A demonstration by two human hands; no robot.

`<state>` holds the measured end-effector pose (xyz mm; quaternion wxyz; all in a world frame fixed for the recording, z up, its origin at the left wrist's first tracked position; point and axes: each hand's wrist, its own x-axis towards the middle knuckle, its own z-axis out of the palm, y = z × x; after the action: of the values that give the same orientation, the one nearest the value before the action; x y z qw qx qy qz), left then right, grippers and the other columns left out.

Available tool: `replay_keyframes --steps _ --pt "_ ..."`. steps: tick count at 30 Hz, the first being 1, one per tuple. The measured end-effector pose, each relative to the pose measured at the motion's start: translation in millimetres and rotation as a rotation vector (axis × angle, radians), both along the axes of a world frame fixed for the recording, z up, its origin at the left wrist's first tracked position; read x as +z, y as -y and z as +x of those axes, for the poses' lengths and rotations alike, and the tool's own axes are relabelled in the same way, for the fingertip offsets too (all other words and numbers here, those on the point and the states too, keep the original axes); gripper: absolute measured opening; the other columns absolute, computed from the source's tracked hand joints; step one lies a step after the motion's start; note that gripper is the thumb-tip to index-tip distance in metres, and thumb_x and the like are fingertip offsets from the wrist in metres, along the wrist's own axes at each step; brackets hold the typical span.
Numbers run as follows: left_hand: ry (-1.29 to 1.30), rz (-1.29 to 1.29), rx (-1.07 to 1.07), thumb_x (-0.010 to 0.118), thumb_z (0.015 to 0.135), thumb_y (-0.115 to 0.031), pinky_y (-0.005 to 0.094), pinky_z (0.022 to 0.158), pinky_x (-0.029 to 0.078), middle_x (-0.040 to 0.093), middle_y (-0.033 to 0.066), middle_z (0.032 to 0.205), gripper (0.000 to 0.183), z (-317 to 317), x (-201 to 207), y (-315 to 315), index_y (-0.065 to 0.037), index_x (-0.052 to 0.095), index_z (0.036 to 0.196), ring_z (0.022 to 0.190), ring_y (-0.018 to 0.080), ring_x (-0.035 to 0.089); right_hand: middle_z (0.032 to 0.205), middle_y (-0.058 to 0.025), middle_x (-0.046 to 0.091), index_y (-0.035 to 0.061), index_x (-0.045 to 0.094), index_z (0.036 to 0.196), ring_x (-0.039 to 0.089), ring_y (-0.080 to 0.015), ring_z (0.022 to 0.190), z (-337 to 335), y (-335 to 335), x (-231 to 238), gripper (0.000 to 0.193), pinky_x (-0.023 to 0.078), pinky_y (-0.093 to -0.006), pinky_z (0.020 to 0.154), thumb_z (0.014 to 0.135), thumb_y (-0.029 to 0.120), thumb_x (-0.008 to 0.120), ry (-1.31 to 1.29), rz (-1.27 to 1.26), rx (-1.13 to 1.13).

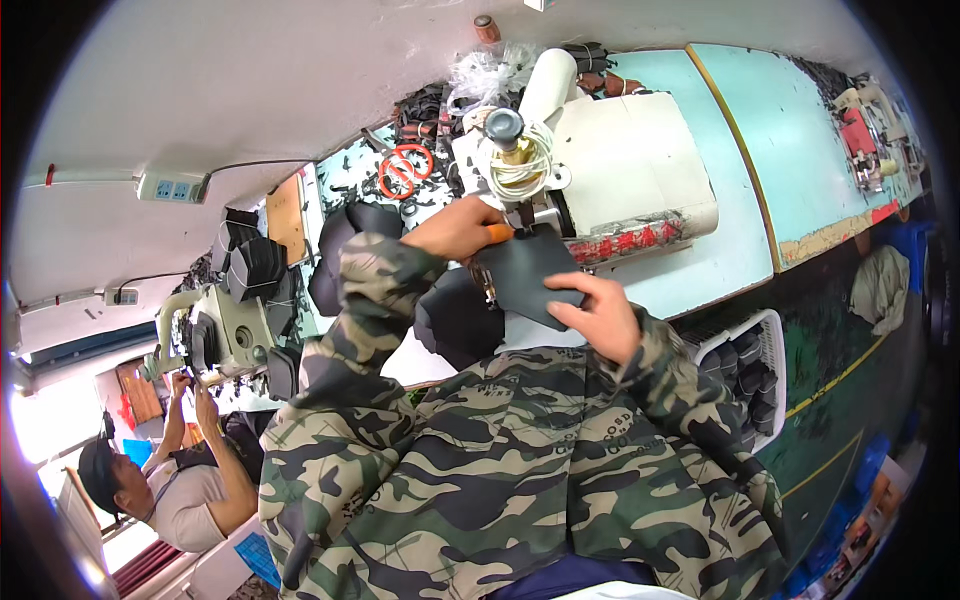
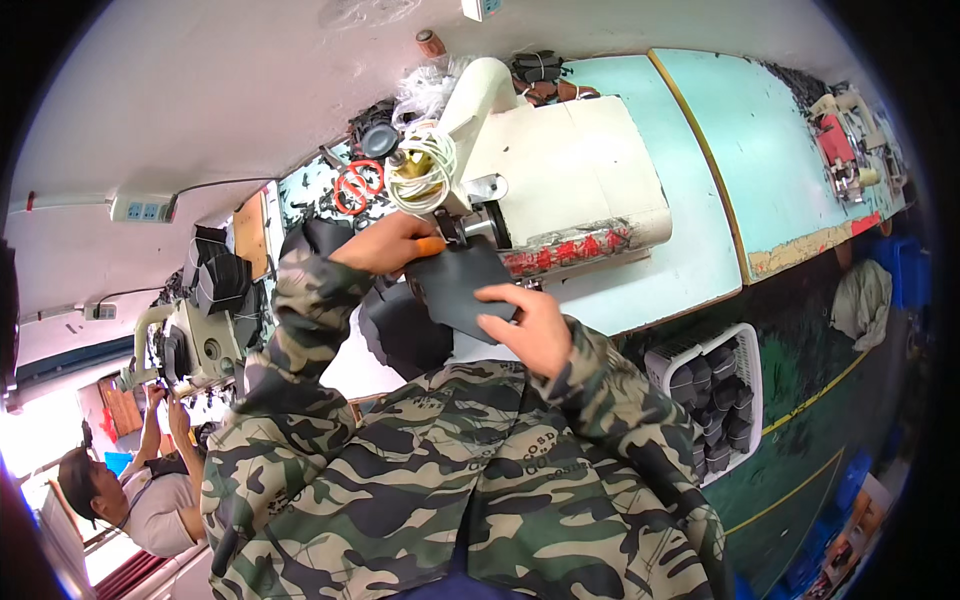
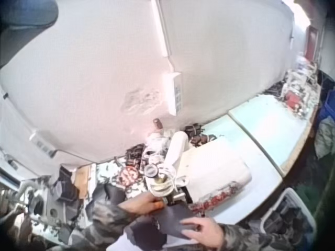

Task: Skiving the edges of leather shoe components using an industrial machine.

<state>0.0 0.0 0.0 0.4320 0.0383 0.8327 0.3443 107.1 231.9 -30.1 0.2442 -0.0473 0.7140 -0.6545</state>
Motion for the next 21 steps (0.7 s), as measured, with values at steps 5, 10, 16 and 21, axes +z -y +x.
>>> replay_keyframes --steps 5,10,16,21 --pt "-0.258 0.007 -0.097 0.057 0.087 -0.018 0.0359 0.051 0.047 0.064 0.0152 0.072 0.023 -3 4 -4 -0.002 0.063 0.102 0.052 0.0219 0.059 0.089 -0.0162 0.066 0.0011 0.065 0.098 0.065 -0.0287 0.081 -64 -7 38 0.022 0.051 -0.0334 0.073 0.078 0.008 0.058 -0.590 0.437 0.089" --pt "-0.023 0.038 0.103 0.041 0.098 -0.030 0.0276 0.036 0.040 0.059 0.0074 0.054 0.036 37 -2 0 -0.001 0.060 0.110 0.036 0.0138 0.050 0.086 -0.0135 0.065 -0.0006 0.063 0.091 0.063 -0.0255 0.074 -89 -22 63 0.015 0.049 -0.0337 0.069 0.077 0.003 0.057 -0.691 0.447 0.038" --pt "0.336 0.746 0.676 0.044 0.099 -0.028 0.0269 0.043 0.048 0.065 0.0077 0.080 0.033 92 -17 10 0.001 0.056 0.108 0.053 0.0151 0.061 0.092 -0.0031 0.061 0.0026 0.059 0.111 0.055 -0.0053 0.074 10 6 26 0.030 0.046 -0.0196 0.066 0.082 0.000 0.062 0.216 -0.159 0.102" --pt "-0.109 0.134 0.131 0.048 0.094 -0.020 0.0324 0.062 0.047 0.058 0.0066 0.068 0.025 67 -18 35 0.002 0.059 0.092 0.061 0.0160 0.054 0.077 -0.0026 0.061 -0.0039 0.055 0.118 0.054 -0.0051 0.064 2 31 8 0.033 0.046 -0.0212 0.059 0.086 0.004 0.061 0.342 -0.258 0.061"
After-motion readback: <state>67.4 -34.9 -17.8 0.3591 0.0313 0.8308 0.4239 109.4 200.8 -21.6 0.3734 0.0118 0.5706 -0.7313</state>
